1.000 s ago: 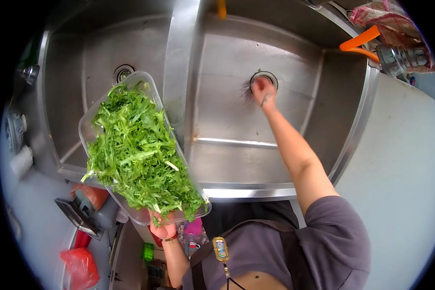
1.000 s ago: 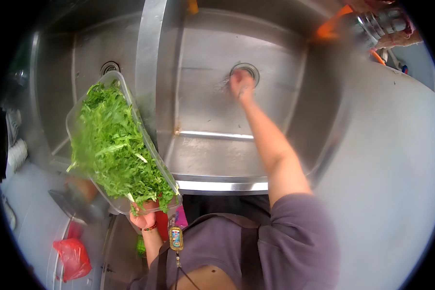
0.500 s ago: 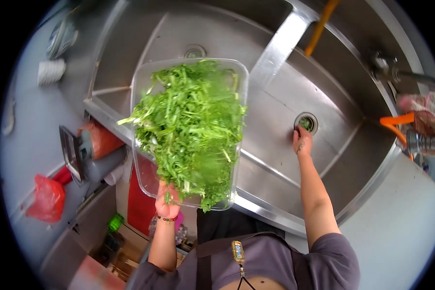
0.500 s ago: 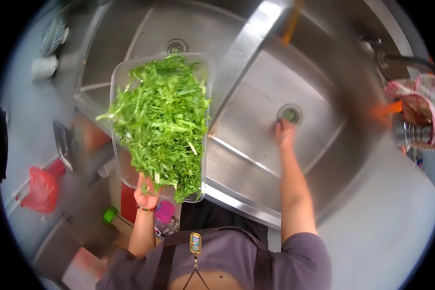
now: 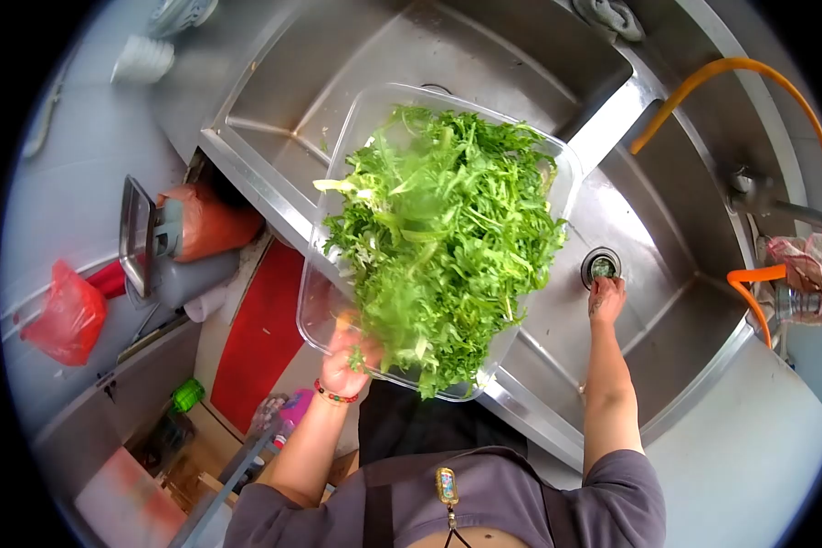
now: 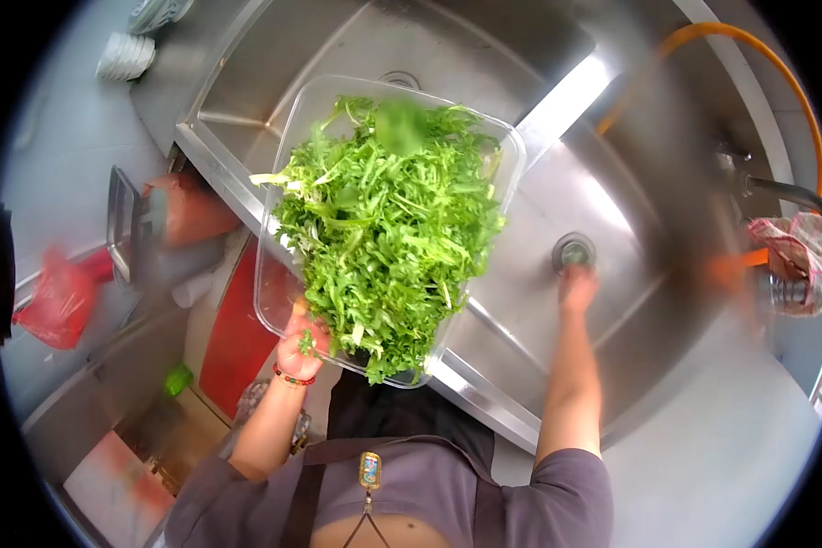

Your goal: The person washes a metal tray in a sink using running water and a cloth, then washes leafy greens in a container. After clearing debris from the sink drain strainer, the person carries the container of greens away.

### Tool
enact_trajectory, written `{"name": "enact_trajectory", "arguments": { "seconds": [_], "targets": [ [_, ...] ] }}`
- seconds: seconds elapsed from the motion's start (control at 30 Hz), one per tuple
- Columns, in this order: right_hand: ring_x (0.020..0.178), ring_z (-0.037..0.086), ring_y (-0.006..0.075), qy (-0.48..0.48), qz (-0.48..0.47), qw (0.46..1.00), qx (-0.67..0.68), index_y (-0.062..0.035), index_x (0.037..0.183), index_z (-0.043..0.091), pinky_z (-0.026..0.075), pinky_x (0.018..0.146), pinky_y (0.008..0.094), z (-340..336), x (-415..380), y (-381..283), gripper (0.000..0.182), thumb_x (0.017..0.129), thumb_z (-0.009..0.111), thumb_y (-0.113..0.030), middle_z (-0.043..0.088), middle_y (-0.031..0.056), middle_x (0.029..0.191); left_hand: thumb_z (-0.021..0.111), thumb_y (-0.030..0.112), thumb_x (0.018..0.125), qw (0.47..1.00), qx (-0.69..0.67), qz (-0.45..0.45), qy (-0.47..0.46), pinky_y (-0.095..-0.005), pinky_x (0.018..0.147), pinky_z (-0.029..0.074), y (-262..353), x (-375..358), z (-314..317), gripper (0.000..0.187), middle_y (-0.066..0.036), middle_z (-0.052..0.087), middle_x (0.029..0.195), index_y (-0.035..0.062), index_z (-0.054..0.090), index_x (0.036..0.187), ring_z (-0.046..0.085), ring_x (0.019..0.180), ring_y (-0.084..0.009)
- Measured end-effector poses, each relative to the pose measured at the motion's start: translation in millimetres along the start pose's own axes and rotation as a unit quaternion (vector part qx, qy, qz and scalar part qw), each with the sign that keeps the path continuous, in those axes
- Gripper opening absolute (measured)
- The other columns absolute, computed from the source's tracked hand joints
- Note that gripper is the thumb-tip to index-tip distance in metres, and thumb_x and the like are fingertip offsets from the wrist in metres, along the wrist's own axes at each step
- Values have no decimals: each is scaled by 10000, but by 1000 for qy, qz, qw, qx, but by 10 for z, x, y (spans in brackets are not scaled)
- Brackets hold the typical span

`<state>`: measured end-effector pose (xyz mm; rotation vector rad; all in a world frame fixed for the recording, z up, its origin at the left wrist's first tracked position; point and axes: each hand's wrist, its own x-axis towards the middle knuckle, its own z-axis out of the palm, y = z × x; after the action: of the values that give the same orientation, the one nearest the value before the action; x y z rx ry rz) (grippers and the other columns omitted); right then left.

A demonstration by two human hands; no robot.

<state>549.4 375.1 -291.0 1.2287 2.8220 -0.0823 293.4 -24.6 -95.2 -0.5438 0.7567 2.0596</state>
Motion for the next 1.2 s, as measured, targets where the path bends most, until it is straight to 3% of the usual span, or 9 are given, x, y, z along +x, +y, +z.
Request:
{"name": "enact_trajectory", "arguments": {
  "seconds": [0.1, 0.27, 0.63, 0.83, 0.93, 0.97, 1.0, 1.03, 1.2],
  "targets": [
    [854, 547, 261, 27, -27, 999, 24, -97, 771, 643, 448, 738, 362, -103, -9, 135, 77, 699, 646, -68, 633, 42, 784, 609, 35, 715, 999, -3, -7, -41, -241, 596, 371, -14, 36, -38, 598, -69, 498, 984, 148, 356, 1245, 438, 689, -118],
    [768, 616, 269, 75, -28, 996, 26, -104, 839, 650, 492, 675, 352, -730, 37, 112, 80, 764, 635, -83, 653, 52, 874, 657, 74, 694, 996, -28, -7, -86, -346, 818, 441, 0, -69, -215, 747, -172, 323, 1358, 157, 285, 1336, 459, 1149, -285],
    [763, 646, 224, 193, -310, 901, 235, -27, 831, 656, 522, 681, 290, -2630, 348, -2276, 204, 669, 664, 95, 657, 108, 863, 577, 30, 752, 990, -42, 132, 6, -262, 527, 425, 956, -1398, -1497, 620, -95, 518, 1152, 118, 336, 1317, 501, 564, -131],
    [711, 632, 227, 126, -345, 820, 439, -50, 831, 641, 512, 609, 290, -2353, 158, -3939, 189, 669, 678, 41, 640, 101, 843, 423, 1, 875, 959, -68, 256, 104, -270, 600, 521, 1089, -2176, -1932, 444, -110, 575, 1097, 96, 385, 1307, 595, 819, -160],
    [800, 638, 176, -45, -171, 810, 559, -15, 901, 628, 499, 714, 287, -1475, 181, -4454, 123, 799, 639, -83, 642, 101, 887, 320, 120, 952, 963, -83, 256, 6, -353, 770, 535, 831, -2318, -2044, 364, -134, 554, 1153, 79, 387, 1307, 575, 992, -196],
    [778, 625, 159, -182, -46, 769, 611, -21, 954, 615, 491, 684, 279, -1181, 282, -4630, 159, 859, 596, -147, 640, 76, 872, 285, 163, 975, 962, -89, 259, -16, -392, 831, 533, 710, -2340, -2041, 359, -141, 548, 1168, 75, 386, 1308, 569, 1036, -210],
    [721, 581, 167, -304, 180, 520, 778, -41, 1035, 572, 472, 636, 281, -520, 369, -4789, 184, 893, 546, -156, 610, 63, 880, 250, 202, 982, 950, -148, 271, 36, -455, 902, 472, 630, -2335, -1918, 375, -147, 549, 1167, 76, 385, 1308, 571, 1039, -242],
    [693, 507, 153, -285, 376, 370, 801, -62, 1079, 522, 438, 602, 260, -182, 477, -4907, 186, 916, 496, -147, 568, 60, 923, 232, 222, 985, 943, -178, 274, 61, -486, 937, 442, 577, -2325, -1808, 386, -150, 550, 1167, 77, 385, 1308, 572, 1040, -258],
    [714, 453, 141, -410, 290, 32, 864, -65, 1071, 516, 407, 631, 260, 740, 692, -5004, 183, 907, 487, -141, 538, 55, 992, 175, 276, 990, 942, -215, 258, 5, -602, 1022, 285, 263, -2625, -2056, 431, -179, 539, 1195, 82, 390, 1308, 599, 982, -321]
  ]
}}
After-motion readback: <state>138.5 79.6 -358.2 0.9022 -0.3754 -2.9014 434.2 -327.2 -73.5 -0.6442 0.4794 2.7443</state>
